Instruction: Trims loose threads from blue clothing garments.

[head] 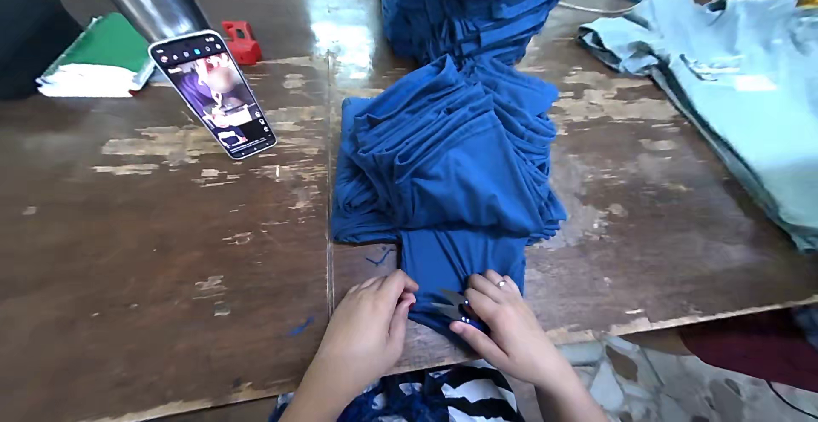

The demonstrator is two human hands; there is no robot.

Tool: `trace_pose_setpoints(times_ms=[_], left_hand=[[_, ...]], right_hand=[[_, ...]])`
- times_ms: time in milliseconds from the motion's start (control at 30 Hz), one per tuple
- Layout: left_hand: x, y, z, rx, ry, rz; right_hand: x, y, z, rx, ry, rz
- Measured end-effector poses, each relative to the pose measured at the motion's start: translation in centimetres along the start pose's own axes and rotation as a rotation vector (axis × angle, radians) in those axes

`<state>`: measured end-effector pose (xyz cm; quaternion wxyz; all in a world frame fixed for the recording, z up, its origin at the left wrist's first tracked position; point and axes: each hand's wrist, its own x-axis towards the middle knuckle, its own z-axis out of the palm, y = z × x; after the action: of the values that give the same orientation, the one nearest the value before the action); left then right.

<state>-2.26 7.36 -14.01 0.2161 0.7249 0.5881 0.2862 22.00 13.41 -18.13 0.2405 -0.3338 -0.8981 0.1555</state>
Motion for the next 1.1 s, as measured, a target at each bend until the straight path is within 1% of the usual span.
trace_pose_setpoints(times_ms=[167,267,600,800,900,967,1100], left_hand=[[-0.8,0.4,0.6,-0.028,0.185,-0.004],[-0.8,0.5,0.8,-0.014,0.228,0.003],[-1.0,0.2,1.3,-0.009,0.274,0.018],[-0.9,0.1,1.3,-0.043,0.277,0.025],[-0.9,-0.1,1.4,-0.085,0.305,0.033],[-0.9,-0.2,1.5,-0.118,0.329,0.067],[-1.0,-0.3,1.6,-0.138,0.334,0.198]], right_hand=[[0.6,-0.6,-0.2,-0.127,-0.064,-0.032],[0.6,-0.8,0.0,-0.171,-0.049,-0.032],[0.6,-0.9,0.5,-0.201,-0.013,-0.017],[0.6,-0.8,0.4,-0.194,-0.030,-0.030],[0.7,-0.8,0.1,-0.166,-0.051,-0.021],[0.8,-0.9,0.0,-0.162,-0.054,-0.018],[1.3,-1.1,0.2,-0.186,-0.044,-0.030]])
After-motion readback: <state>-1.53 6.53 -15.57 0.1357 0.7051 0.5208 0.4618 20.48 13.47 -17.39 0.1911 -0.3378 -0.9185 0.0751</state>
